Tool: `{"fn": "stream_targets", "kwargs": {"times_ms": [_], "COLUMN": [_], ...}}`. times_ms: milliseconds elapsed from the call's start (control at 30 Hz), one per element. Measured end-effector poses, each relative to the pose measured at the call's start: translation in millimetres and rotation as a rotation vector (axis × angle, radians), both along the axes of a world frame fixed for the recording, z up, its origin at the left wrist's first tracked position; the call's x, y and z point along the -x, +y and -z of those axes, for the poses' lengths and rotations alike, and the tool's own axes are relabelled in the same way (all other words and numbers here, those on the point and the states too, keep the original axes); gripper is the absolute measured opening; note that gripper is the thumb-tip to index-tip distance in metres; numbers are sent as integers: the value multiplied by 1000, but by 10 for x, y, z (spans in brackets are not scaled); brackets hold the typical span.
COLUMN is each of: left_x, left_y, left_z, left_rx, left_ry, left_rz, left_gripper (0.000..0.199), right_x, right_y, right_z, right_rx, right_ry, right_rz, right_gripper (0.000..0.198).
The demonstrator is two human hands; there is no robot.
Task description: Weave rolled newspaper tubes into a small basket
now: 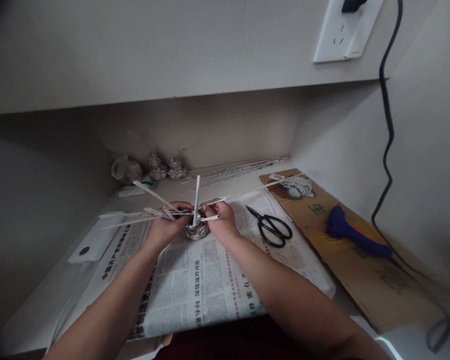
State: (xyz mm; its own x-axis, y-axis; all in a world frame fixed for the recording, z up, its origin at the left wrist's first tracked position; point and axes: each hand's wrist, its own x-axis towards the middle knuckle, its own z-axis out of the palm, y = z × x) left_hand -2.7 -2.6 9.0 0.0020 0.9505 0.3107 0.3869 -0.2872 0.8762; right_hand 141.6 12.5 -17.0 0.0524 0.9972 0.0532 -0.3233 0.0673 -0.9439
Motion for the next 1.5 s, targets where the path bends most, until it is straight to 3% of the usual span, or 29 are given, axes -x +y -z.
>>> {"fn": "stream_targets", "kwargs": {"times_ms": [300, 400, 567, 667, 833, 1200, 1500], "left_x": [-15, -9, 3, -7, -19, 13, -22], "left_y": [-5, 2, 0, -21, -42, 13, 5], "left_z": [-21, -11, -12, -53, -86, 46, 15], "left_rx": [23, 38, 42, 41, 20, -6, 4], "left_ry": [-21, -37, -17, 0, -14, -3, -32], "left_rz": [-44, -64, -60, -57, -24, -59, -78], "left_gripper": [16, 16, 18, 18, 16, 16, 15], "right_x": [-33, -67, -87, -85, -90, -35, -40], "right_y": [-24, -46, -114, -143, -175, -268, -292], "right_z": [-29, 8, 16, -9, -58, -192, -216], "right_rx": [62, -8, -177, -235, -297, -480, -521], "right_ry": [-130, -238, -340, -387, -455, -791, -802], "right_rz": [2, -4, 7, 17, 52, 240, 233], "right_gripper": [29, 29, 10, 12, 12, 8, 8]}}
